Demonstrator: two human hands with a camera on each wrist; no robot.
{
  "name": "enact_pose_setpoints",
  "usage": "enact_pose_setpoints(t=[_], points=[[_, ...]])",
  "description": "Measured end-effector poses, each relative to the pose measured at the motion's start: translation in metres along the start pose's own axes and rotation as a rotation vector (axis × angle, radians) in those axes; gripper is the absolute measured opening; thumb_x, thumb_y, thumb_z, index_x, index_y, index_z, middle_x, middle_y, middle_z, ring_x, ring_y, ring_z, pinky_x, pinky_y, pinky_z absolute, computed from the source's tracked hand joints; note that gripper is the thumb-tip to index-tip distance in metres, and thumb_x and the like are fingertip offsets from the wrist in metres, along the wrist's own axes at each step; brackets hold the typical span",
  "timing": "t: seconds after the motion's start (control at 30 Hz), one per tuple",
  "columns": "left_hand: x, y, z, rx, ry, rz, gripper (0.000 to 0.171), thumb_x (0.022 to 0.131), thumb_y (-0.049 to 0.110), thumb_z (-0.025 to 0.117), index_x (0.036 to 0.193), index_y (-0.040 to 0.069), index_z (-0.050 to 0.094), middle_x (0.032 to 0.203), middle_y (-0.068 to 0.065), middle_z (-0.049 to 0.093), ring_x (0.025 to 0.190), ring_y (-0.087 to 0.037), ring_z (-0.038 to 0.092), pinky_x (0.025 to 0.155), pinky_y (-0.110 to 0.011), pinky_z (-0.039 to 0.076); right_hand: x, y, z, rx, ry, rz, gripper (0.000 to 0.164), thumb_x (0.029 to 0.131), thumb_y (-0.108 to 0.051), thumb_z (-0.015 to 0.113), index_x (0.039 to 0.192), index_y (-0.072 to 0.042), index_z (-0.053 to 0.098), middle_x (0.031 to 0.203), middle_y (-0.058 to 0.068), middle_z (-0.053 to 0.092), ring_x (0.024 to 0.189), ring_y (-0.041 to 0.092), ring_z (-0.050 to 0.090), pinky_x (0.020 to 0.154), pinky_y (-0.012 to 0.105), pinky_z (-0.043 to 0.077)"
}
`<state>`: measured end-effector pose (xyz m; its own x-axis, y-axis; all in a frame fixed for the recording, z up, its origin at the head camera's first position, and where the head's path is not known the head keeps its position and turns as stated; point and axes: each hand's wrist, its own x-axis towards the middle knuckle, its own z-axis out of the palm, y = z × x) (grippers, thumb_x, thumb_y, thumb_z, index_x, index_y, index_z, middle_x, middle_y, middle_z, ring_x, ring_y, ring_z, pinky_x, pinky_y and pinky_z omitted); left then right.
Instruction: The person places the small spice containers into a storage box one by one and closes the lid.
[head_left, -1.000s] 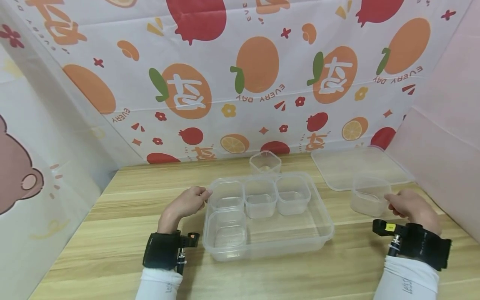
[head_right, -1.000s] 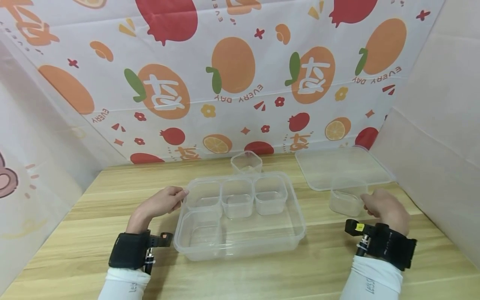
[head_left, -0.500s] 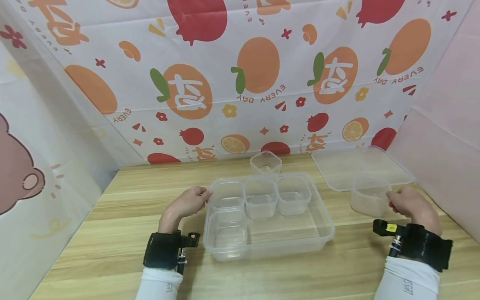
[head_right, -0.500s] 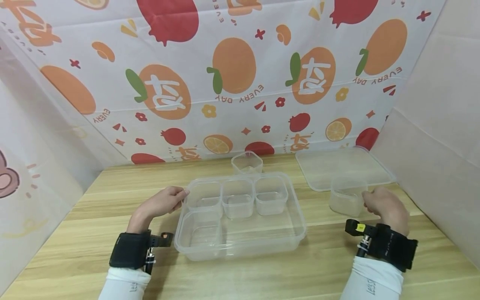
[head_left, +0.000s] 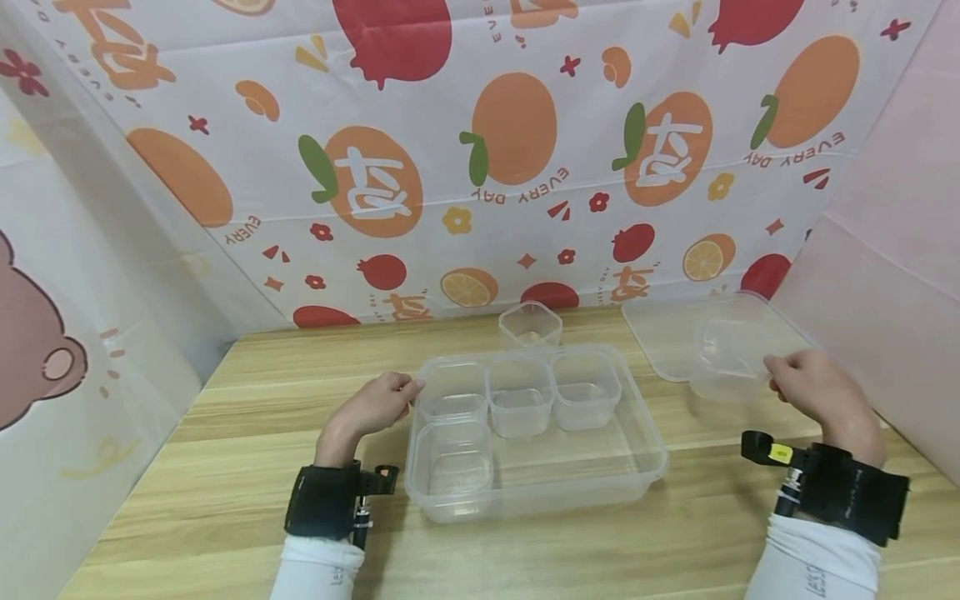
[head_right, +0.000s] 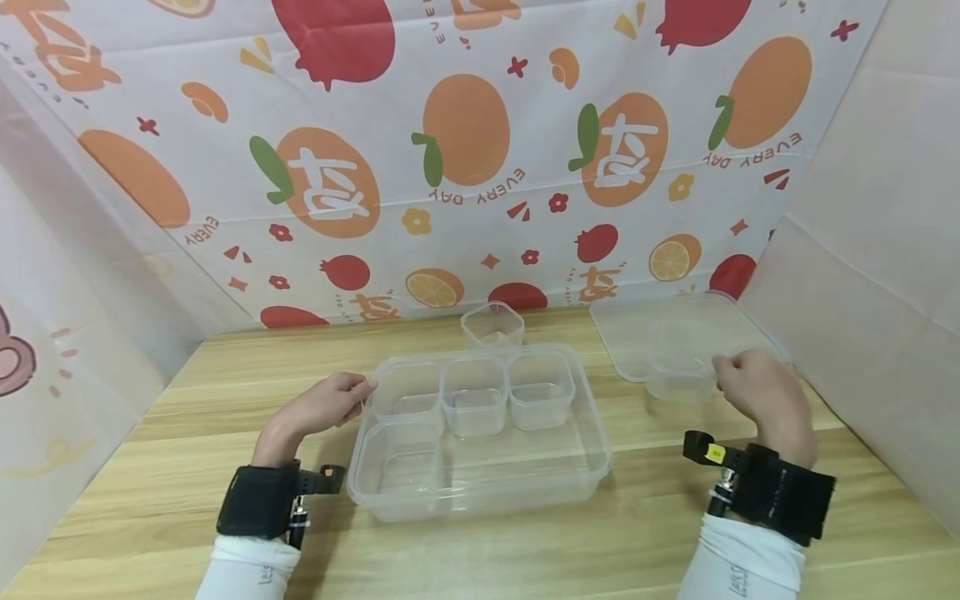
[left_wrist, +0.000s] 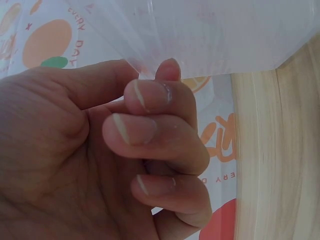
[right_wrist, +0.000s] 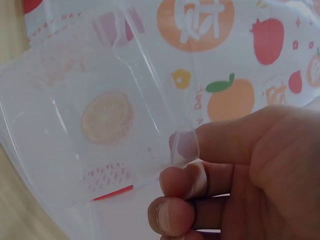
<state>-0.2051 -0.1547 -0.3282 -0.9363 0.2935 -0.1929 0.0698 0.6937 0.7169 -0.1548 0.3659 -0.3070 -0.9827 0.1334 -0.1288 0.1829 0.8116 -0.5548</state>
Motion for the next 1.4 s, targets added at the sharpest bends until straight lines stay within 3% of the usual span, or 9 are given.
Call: enact_pose_setpoints(t=[0.27, 0.57, 1.1, 1.4], points=[[0.0, 0.0, 0.0, -0.004, -0.003, -0.006, 0.032, 0.11, 0.02, 0.04, 0.096, -0.001, 0.059, 0.063, -0.001, 0.039, 0.056, -0.017, 0.037, 0.058, -0.033, 0.033, -0.003, -0.024, 0.002, -0.068, 0.036, -0.089, 0.055, 0.108, -0.029, 0.035, 0.11, 0.019, 0.062, 0.089, 0.019, 0.062, 0.082, 0.033, 0.053, 0.064, 0.037, 0.044], [0.0, 0.0, -0.001, -0.006, -0.003, -0.006, 0.033, 0.11, 0.019, 0.041, 0.101, -0.004, 0.061, 0.062, -0.001, 0.039, 0.055, -0.016, 0.037, 0.057, -0.032, 0.032, -0.005, -0.044, 0.005, -0.119, 0.056, -0.173, 0.051, 0.108, -0.027, 0.037, 0.104, 0.014, 0.066, 0.086, 0.015, 0.063, 0.079, 0.03, 0.054, 0.064, 0.037, 0.043], [0.0, 0.0, -0.001, -0.008, 0.001, 0.002, 0.032, 0.11, 0.019, 0.041, 0.097, -0.002, 0.061, 0.062, -0.001, 0.039, 0.054, -0.016, 0.036, 0.057, -0.032, 0.032, -0.007, -0.073, 0.018, -0.057, 0.101, -0.331, 0.041, 0.108, -0.022, 0.043, 0.092, 0.006, 0.068, 0.077, 0.007, 0.058, 0.072, 0.025, 0.052, 0.062, 0.037, 0.042], [0.0, 0.0, -0.001, 0.001, 0.008, -0.002, 0.031, 0.11, 0.019, 0.042, 0.096, -0.002, 0.061, 0.063, -0.001, 0.04, 0.055, -0.017, 0.037, 0.058, -0.033, 0.032, -0.008, -0.093, 0.029, -0.018, 0.084, -0.414, 0.041, 0.107, -0.02, 0.046, 0.074, -0.004, 0.063, 0.067, 0.002, 0.049, 0.062, 0.02, 0.044, 0.056, 0.034, 0.036]])
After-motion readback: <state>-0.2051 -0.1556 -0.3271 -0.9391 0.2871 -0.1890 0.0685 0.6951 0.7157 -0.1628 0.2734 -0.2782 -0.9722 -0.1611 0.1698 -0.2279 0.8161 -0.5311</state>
